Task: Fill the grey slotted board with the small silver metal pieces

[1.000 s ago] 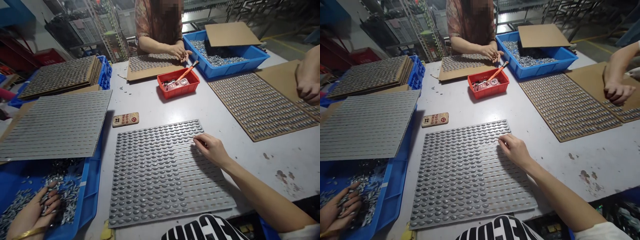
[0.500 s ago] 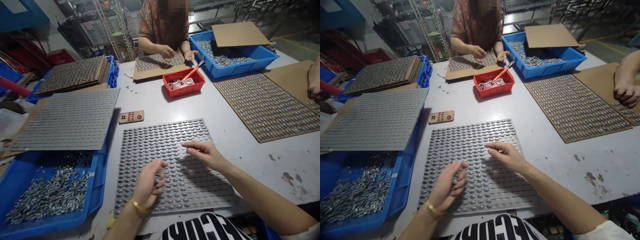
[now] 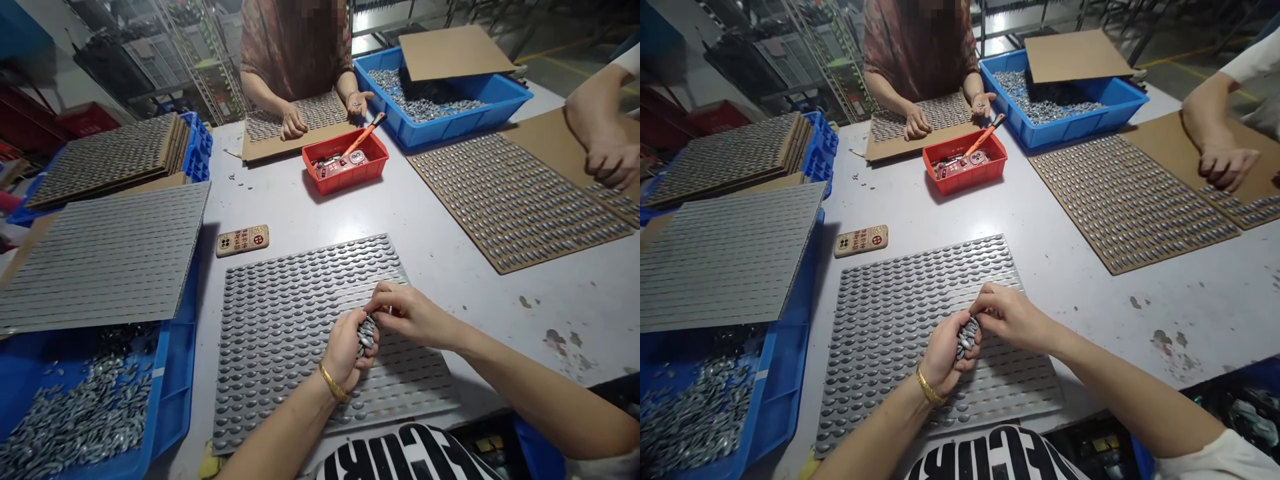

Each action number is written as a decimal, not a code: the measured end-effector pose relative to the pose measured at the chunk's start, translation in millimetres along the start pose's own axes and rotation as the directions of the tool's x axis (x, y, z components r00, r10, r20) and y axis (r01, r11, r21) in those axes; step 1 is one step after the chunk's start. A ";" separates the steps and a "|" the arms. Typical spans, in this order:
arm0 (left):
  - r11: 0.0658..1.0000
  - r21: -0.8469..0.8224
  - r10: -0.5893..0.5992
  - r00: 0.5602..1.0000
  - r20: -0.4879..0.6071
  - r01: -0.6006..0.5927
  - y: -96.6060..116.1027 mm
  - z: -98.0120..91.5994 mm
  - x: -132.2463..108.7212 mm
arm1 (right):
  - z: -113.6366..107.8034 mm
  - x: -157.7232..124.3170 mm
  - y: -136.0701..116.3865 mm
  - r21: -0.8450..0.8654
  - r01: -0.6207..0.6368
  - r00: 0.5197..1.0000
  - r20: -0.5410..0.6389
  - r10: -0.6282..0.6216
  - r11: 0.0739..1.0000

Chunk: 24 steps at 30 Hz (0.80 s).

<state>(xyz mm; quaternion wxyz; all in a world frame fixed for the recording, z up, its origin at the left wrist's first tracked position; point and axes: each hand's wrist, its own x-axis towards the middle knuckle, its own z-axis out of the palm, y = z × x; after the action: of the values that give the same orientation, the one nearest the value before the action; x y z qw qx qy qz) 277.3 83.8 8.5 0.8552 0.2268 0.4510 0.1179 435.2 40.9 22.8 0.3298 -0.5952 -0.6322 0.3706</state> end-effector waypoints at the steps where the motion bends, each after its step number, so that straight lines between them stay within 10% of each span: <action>1: 1.000 -0.021 -0.013 1.000 -0.006 0.013 -0.5 1.0 3.1 | -0.3 0.4 1.2 -0.006 0.005 1.000 -0.018 -0.005 1.000; 9: 0.959 -0.225 -0.149 0.982 0.120 0.173 14.2 0.5 9.5 | -1.0 -4.2 25.2 0.247 -0.100 0.967 -0.206 0.153 0.964; 14: 0.912 -0.404 -0.024 0.992 0.125 0.073 23.3 -1.0 2.1 | -7.0 -6.1 47.1 0.113 -0.097 0.944 -0.305 0.127 0.989; 18: 0.879 -0.424 -0.183 0.976 0.121 0.218 13.6 -0.9 6.4 | -6.0 2.3 63.1 -0.108 -0.108 0.926 -0.372 0.060 0.988; 24: 0.934 -0.330 -0.120 0.989 0.081 0.140 6.4 -0.5 9.1 | 1.2 17.1 77.9 -0.513 0.074 0.962 -0.190 -0.197 0.855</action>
<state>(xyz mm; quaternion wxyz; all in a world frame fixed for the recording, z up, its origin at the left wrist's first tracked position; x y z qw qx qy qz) 282.1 93.2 4.9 0.9002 0.0512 0.4128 0.1292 472.5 59.1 -45.3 0.2617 -0.6538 -0.7034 0.0963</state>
